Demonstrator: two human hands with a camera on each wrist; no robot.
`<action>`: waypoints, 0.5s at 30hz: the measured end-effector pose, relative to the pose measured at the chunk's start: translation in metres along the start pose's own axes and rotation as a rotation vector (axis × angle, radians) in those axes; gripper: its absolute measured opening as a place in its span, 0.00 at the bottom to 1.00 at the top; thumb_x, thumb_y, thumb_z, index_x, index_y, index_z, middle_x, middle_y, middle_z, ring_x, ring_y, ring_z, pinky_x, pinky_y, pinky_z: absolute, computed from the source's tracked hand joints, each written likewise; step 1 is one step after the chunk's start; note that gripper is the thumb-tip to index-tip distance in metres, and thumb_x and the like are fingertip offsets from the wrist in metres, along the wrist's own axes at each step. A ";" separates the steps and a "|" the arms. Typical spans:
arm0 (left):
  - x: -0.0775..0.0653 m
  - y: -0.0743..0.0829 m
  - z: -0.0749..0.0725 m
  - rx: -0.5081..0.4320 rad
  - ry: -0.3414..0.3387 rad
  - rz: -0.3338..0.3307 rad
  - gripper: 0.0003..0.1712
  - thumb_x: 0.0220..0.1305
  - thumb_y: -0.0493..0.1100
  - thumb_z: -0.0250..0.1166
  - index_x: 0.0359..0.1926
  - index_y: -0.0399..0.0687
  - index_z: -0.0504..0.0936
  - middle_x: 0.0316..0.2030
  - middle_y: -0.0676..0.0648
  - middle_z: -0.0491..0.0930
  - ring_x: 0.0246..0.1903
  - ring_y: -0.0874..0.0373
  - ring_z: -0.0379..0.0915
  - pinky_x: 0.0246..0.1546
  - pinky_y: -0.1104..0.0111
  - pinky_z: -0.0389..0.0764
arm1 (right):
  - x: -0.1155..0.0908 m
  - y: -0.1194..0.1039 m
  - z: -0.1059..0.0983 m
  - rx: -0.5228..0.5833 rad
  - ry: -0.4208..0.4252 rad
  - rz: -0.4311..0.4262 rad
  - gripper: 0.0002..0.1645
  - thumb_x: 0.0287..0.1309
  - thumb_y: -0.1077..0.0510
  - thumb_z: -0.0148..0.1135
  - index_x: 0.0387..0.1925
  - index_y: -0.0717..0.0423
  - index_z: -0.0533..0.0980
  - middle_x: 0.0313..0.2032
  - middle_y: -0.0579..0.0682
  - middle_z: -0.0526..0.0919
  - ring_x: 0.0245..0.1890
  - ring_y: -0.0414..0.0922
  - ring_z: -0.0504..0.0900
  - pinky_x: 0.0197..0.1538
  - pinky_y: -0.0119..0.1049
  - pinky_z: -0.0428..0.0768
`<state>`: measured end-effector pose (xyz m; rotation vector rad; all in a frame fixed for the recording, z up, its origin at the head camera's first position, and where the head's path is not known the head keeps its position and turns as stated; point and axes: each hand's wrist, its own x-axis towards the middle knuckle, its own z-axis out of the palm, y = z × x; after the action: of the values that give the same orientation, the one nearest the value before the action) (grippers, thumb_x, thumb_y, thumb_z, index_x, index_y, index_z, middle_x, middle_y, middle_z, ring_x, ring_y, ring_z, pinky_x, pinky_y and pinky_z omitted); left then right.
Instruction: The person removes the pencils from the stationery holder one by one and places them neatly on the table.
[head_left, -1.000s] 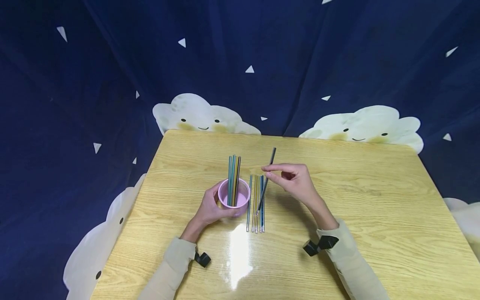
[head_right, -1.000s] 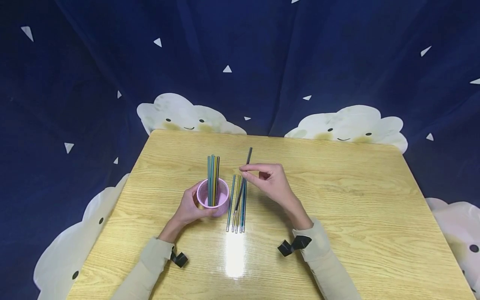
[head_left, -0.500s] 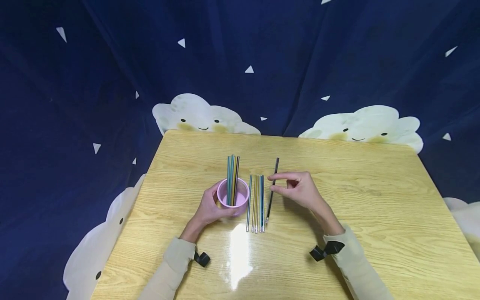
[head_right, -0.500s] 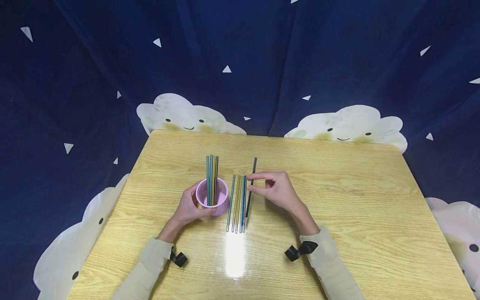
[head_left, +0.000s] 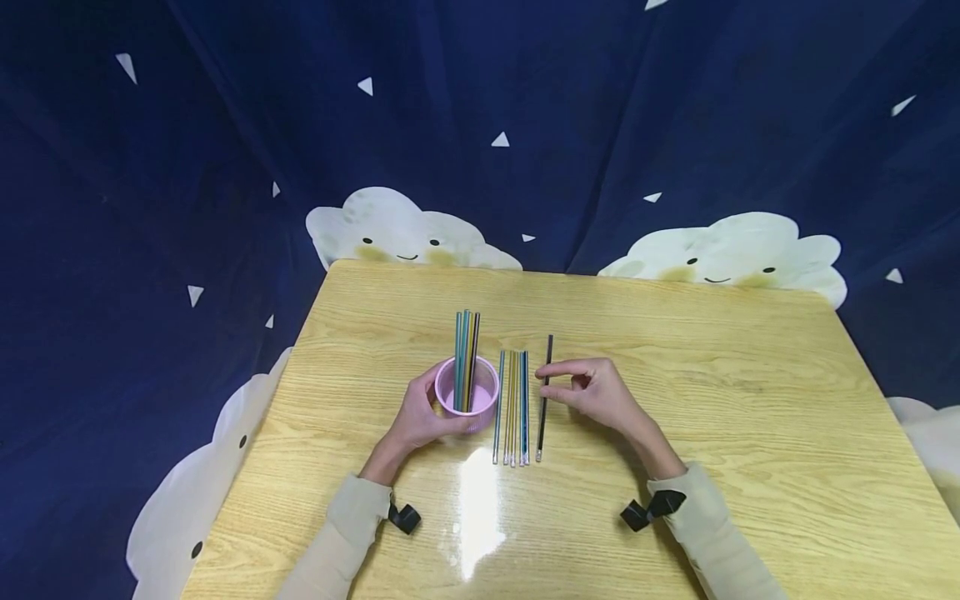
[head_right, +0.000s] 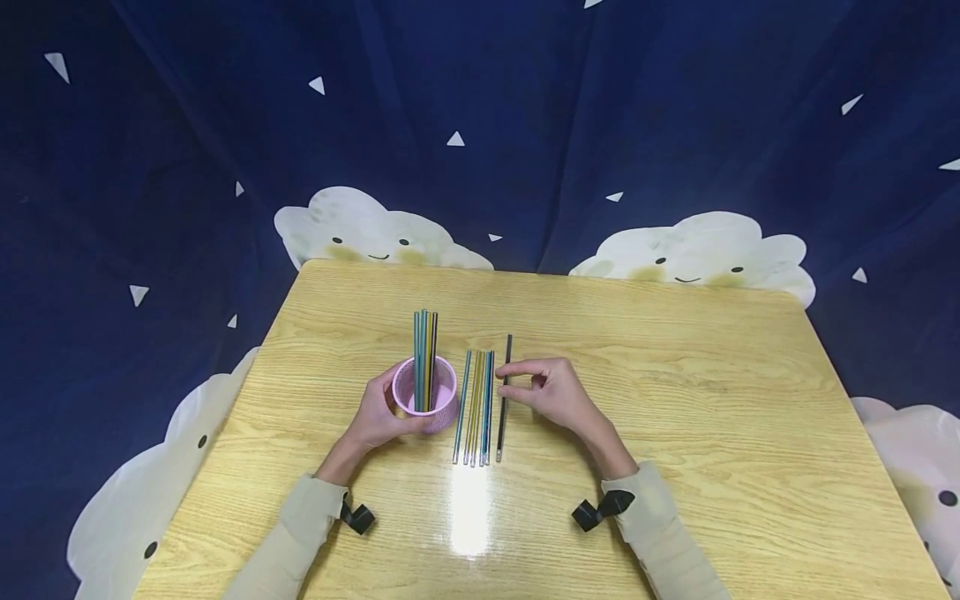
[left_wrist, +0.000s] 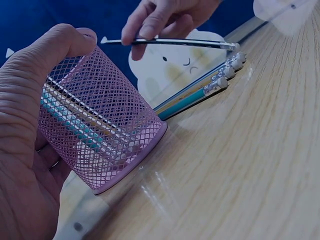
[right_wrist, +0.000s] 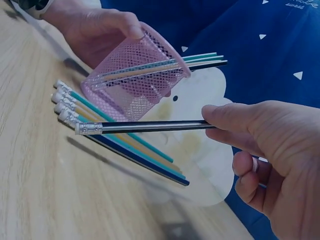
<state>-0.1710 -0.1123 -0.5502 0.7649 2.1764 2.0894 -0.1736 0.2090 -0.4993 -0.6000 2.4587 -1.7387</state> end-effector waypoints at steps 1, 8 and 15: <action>0.000 0.000 0.000 0.002 -0.001 -0.003 0.51 0.41 0.36 0.82 0.69 0.35 0.74 0.58 0.35 0.82 0.58 0.36 0.77 0.64 0.53 0.80 | 0.000 0.002 0.000 0.004 -0.004 0.000 0.16 0.55 0.65 0.79 0.47 0.58 0.89 0.27 0.54 0.87 0.11 0.32 0.59 0.13 0.23 0.56; 0.000 0.000 0.000 0.009 0.003 -0.012 0.51 0.40 0.36 0.83 0.70 0.38 0.74 0.58 0.37 0.83 0.58 0.37 0.78 0.65 0.54 0.79 | 0.002 0.012 0.003 0.008 -0.054 0.013 0.16 0.58 0.61 0.77 0.49 0.58 0.88 0.37 0.57 0.91 0.10 0.32 0.59 0.12 0.22 0.57; 0.000 0.000 0.000 -0.007 0.002 -0.010 0.51 0.40 0.33 0.83 0.70 0.37 0.74 0.59 0.35 0.82 0.59 0.40 0.78 0.66 0.58 0.79 | 0.002 0.021 0.007 0.032 -0.117 0.081 0.19 0.69 0.63 0.67 0.59 0.64 0.82 0.52 0.63 0.87 0.10 0.34 0.64 0.12 0.25 0.64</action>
<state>-0.1712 -0.1120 -0.5500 0.7503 2.1686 2.0926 -0.1794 0.2075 -0.5204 -0.5734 2.3387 -1.6596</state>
